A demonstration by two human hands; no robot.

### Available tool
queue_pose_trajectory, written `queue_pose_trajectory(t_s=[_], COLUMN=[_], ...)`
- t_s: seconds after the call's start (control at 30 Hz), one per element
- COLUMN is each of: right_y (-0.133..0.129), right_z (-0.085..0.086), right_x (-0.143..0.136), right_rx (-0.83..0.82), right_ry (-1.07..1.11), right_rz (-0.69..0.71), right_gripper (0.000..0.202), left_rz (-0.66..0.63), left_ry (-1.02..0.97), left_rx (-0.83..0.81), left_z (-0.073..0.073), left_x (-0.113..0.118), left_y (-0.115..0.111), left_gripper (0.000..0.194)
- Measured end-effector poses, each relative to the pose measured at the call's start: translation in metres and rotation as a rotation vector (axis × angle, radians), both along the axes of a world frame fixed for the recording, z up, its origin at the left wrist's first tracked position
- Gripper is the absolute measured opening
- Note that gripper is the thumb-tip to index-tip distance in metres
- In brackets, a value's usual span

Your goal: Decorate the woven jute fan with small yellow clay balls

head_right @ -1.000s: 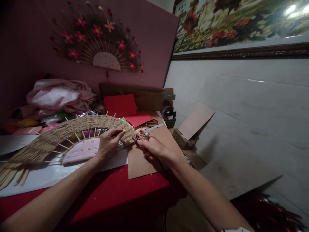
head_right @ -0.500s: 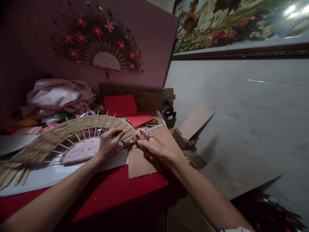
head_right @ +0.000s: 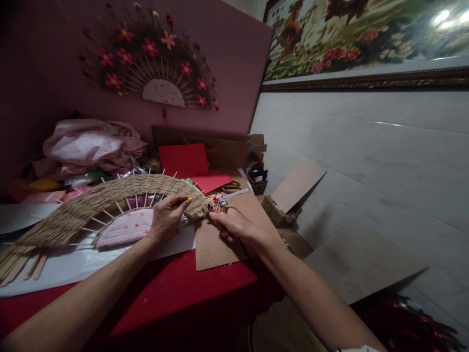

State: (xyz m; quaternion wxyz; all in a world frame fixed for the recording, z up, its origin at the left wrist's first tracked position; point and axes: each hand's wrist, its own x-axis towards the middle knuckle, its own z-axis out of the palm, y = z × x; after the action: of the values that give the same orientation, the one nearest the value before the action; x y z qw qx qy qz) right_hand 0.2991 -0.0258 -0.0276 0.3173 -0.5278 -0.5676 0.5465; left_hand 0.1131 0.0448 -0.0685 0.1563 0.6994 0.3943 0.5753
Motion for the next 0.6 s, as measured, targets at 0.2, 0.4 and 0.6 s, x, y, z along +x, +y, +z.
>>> queue_pose_trajectory(t_s=[0.2,0.4,0.6], right_y=[-0.0019,0.0015,0.0022], right_z=[0.0045,-0.0002,0.0002], right_x=[-0.0013,0.0018,0.0024], right_rx=[-0.028,-0.015,-0.019], right_ry=[0.003,0.015,0.025], right_rz=[-0.027,-0.021,-0.014], right_gripper=[0.031,0.029,0.03], left_rz=[-0.002,-0.005,-0.001], left_ry=[-0.003,0.0,0.007], left_rx=[-0.004,-0.01,-0.009], left_z=[-0.0019,-0.0009,0.0006], left_x=[-0.0003,-0.0004,0.0], left_y=[0.0013,0.0003,-0.0014], left_gripper=[0.015,0.014,0.013])
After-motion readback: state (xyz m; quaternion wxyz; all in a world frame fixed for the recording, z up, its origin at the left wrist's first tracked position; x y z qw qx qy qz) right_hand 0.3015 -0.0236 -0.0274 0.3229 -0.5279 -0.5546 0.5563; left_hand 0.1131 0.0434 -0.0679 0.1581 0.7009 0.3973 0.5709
